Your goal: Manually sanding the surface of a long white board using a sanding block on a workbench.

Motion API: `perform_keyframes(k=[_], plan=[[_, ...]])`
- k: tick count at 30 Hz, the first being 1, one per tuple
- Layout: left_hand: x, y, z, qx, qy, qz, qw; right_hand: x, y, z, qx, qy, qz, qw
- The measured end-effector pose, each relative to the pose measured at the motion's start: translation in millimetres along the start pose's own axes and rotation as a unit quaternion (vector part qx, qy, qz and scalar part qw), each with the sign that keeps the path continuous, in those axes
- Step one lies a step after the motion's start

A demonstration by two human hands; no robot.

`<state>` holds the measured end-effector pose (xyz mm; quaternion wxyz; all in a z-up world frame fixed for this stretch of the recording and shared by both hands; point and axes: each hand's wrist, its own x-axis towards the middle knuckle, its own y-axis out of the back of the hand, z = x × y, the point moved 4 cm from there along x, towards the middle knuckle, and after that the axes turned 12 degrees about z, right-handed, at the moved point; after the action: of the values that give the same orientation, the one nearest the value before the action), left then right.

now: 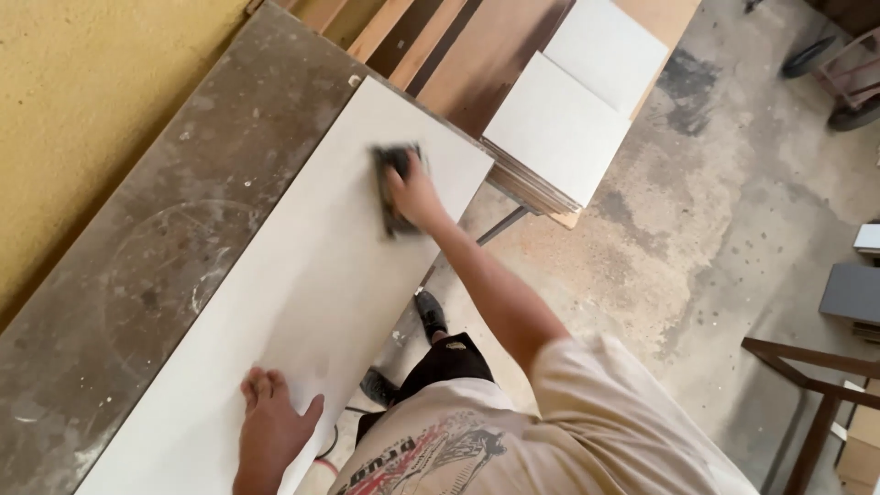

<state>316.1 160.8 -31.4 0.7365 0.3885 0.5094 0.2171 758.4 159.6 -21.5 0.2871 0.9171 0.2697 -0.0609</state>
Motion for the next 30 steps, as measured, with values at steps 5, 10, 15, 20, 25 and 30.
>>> perform_keyframes(k=[5, 10, 15, 20, 25, 30], plan=[[0.3, -7.1, -4.8, 0.002, -0.006, 0.022, 1.0, 68.3, 49.8, 10.4, 0.037, -0.102, 0.09, 0.99], [4.4, -16.4, -9.0, -0.024, -0.051, 0.077, 0.995, 103.8, -30.0, 9.2, -0.036, -0.032, 0.087, 0.995], [0.7, -6.9, -5.9, 0.001, 0.004, 0.006, 1.0, 42.3, 31.4, 51.3, -0.042, -0.098, 0.053, 0.993], [-1.6, -20.1, -6.6, -0.002, -0.014, 0.055, 0.998, 129.8, -21.4, -39.1, 0.002, -0.028, 0.064, 0.998], [8.4, -26.4, -10.1, 0.012, -0.019, 0.07, 0.997, 42.0, 2.3, -13.7, -0.015, 0.056, -0.061, 0.996], [5.2, -30.2, -12.2, 0.024, -0.051, 0.09, 0.994, 193.2, -19.6, 3.3, -0.042, 0.102, 0.087, 0.99]])
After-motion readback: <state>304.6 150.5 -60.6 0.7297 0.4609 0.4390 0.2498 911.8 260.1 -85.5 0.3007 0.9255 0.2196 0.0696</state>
